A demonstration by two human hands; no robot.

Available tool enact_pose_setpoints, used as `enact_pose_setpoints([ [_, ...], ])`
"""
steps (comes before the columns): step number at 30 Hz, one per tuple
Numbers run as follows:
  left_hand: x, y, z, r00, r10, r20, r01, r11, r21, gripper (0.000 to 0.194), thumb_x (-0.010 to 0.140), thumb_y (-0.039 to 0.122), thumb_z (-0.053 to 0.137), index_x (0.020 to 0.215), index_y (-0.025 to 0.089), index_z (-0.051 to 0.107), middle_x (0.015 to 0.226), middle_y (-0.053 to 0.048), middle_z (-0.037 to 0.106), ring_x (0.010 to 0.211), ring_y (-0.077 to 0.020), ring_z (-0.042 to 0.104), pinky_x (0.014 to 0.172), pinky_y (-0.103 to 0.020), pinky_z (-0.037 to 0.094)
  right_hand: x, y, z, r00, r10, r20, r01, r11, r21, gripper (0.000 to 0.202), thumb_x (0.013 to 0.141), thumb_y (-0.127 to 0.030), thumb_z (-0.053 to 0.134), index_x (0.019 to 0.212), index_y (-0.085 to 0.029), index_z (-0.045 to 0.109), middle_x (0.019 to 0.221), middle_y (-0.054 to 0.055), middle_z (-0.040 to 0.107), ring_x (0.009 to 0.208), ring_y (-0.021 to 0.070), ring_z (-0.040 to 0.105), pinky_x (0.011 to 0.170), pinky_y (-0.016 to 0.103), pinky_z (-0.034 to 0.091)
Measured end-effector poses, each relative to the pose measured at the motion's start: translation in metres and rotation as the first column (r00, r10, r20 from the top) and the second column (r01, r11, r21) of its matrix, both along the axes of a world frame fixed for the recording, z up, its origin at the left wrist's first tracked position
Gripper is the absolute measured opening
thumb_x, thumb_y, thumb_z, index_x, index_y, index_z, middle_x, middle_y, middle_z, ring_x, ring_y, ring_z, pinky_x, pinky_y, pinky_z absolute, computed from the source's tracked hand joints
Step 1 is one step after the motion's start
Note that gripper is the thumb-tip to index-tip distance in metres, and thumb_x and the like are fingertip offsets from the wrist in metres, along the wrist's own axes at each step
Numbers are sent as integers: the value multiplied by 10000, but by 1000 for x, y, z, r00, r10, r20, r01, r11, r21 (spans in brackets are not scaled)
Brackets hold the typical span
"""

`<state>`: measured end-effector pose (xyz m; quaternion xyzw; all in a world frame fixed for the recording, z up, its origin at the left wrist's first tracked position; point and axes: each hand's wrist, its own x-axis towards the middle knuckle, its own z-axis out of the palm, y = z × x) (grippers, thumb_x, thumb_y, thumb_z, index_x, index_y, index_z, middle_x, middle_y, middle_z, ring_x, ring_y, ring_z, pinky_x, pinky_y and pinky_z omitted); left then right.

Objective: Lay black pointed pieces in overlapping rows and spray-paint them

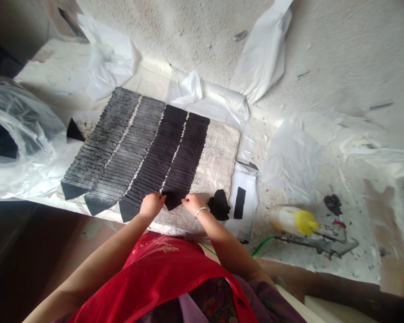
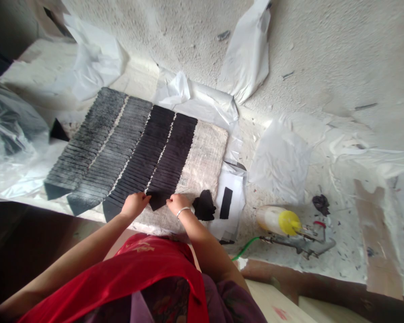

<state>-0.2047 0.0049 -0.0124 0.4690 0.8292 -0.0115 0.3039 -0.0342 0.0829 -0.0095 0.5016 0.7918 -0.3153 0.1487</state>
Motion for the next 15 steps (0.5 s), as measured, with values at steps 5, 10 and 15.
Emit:
enact_pose_setpoints([
  [5,0,1,2,1000,8,10,-7,1000,-23,371,836,440,412,752,176,658,756,-96,678,741,-216,621,639,-268,389,-2,0,0,1000,-6,11,6,1000,-16,251,814,-360,507,759,-220,707,784,33,706,695,135,603,573,232,337],
  [10,1,0,6,996,-56,-72,53,998,-43,363,846,454,411,826,177,644,772,-91,666,731,-228,620,620,-280,393,-6,3,-3,996,1,84,1,1000,-23,278,799,-410,535,810,-205,722,831,82,708,756,189,630,612,255,388],
  [15,5,-6,5,936,-262,-234,298,945,132,307,894,333,378,949,154,621,887,-119,624,833,-231,583,700,-311,407,1,5,-5,992,-53,113,59,997,-49,392,766,-533,565,747,-172,717,715,99,692,715,210,631,611,270,407],
])
